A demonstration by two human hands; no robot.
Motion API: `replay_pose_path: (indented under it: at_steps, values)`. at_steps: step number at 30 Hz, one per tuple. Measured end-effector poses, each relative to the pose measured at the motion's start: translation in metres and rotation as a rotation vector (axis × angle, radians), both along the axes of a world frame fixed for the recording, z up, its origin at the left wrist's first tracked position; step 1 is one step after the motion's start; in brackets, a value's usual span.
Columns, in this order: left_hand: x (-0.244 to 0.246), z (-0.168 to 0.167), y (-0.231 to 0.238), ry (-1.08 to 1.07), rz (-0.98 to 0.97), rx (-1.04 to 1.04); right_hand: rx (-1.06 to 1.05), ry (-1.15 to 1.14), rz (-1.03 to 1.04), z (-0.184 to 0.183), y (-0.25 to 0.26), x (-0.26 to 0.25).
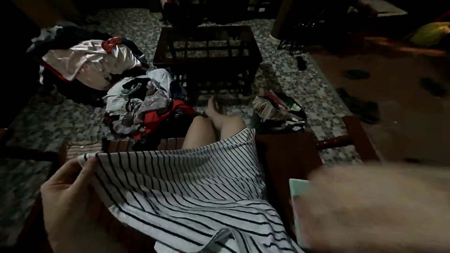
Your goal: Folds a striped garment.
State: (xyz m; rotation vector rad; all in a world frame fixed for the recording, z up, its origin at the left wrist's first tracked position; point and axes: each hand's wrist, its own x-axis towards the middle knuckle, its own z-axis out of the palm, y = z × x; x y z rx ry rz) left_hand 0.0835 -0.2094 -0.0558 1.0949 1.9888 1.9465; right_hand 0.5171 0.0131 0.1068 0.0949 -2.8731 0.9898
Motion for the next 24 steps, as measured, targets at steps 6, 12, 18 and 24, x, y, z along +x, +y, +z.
replay_pose_path:
  at_steps: [6,12,18,24]
  values:
    - [-0.011,-0.006,-0.005,-0.023,0.001,-0.029,-0.062,-0.292,-0.246,-0.221,0.148,-0.177]
    - [-0.058,-0.004,0.026,-0.037,0.026,-0.023,-0.452,-0.455,-0.132,-0.312,0.132,-0.212]
    - [-0.134,0.027,0.092,0.017,0.074,0.043,-0.23,-0.431,-0.457,-0.198,0.202,-0.158]
    - [-0.153,0.084,0.157,0.231,-0.072,0.247,0.128,0.012,-0.844,-0.106,0.277,-0.08]
